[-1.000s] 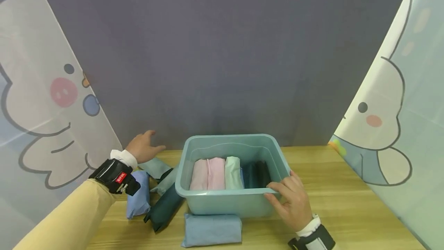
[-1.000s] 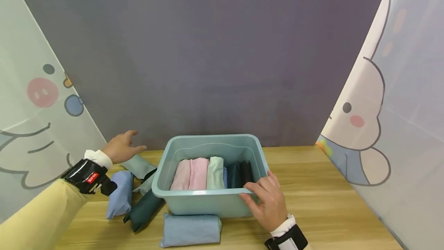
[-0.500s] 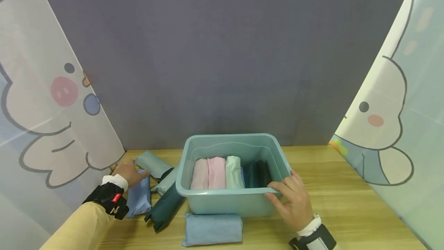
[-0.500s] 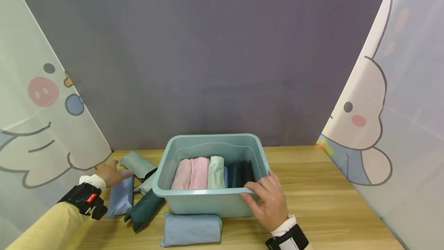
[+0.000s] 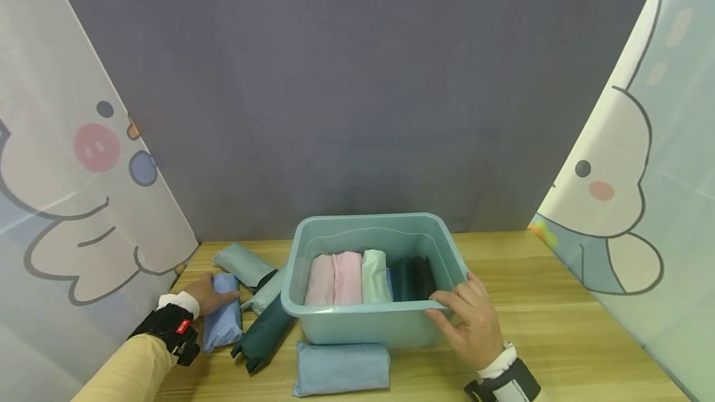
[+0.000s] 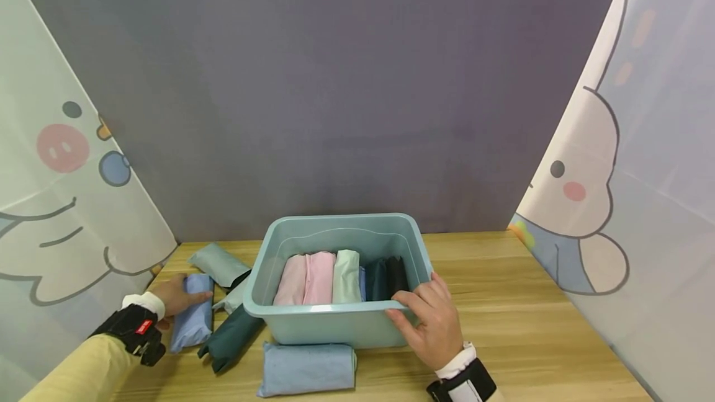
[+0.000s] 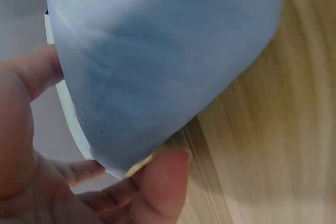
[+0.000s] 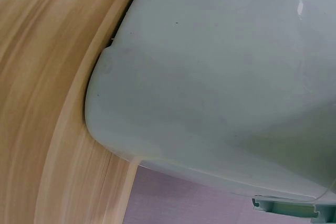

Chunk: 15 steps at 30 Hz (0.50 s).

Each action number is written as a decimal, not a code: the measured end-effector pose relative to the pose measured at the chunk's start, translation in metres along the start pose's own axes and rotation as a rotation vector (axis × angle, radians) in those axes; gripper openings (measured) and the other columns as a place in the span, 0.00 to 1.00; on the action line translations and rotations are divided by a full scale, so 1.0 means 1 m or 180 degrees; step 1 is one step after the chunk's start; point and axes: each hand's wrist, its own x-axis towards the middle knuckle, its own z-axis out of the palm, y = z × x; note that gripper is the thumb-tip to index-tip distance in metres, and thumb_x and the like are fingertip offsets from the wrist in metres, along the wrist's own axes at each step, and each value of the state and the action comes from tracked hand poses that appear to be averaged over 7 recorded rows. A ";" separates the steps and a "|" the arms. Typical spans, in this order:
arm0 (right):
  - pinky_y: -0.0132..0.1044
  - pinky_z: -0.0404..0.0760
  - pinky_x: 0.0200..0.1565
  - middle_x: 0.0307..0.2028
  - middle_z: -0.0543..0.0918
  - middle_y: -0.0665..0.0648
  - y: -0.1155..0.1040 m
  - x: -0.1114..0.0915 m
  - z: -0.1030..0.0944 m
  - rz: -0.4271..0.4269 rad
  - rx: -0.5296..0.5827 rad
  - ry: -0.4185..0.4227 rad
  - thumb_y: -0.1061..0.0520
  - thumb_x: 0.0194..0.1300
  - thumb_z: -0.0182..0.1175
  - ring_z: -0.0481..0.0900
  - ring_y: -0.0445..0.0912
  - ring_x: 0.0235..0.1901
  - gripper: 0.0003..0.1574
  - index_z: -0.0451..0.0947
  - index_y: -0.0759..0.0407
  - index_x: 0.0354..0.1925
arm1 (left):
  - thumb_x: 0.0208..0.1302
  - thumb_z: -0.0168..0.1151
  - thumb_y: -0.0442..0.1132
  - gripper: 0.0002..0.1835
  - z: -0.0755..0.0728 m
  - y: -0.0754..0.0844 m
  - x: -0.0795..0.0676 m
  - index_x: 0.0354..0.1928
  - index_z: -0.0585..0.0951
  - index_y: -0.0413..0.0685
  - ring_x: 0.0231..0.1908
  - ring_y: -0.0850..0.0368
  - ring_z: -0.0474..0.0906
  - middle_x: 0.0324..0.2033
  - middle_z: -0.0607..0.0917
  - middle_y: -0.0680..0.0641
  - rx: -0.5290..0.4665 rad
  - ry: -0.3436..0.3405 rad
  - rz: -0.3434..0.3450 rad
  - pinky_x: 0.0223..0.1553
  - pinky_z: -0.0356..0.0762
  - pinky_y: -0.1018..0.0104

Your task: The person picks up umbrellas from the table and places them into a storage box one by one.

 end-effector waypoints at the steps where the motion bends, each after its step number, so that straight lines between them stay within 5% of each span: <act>1: 0.48 0.66 0.57 0.20 0.71 0.48 0.000 0.000 0.000 -0.0002 0.0003 0.0001 0.41 0.64 0.61 0.66 0.45 0.23 0.22 0.82 0.57 0.28 | 0.56 0.62 0.62 0.55 0.000 0.000 0.001 0.61 0.53 0.16 0.30 0.40 0.79 0.46 0.70 0.16 -0.0069 -0.0029 -0.0023 0.23 0.79 0.55; 8: 0.49 0.66 0.56 0.20 0.71 0.48 -0.001 0.001 -0.001 0.0001 -0.0018 -0.0018 0.40 0.64 0.61 0.67 0.45 0.23 0.22 0.82 0.56 0.28 | 0.54 0.67 0.56 0.52 -0.003 -0.001 0.008 0.59 0.54 0.16 0.30 0.41 0.78 0.41 0.73 0.21 -0.0379 -0.0212 -0.0072 0.21 0.79 0.56; 15: 0.49 0.66 0.55 0.20 0.71 0.48 0.000 -0.001 0.000 0.0009 -0.0038 -0.0018 0.40 0.64 0.61 0.66 0.45 0.23 0.21 0.82 0.56 0.28 | 0.51 0.69 0.52 0.46 0.002 -0.009 0.021 0.51 0.59 0.16 0.18 0.46 0.78 0.31 0.74 0.30 -0.0467 -0.0267 -0.0146 0.16 0.78 0.58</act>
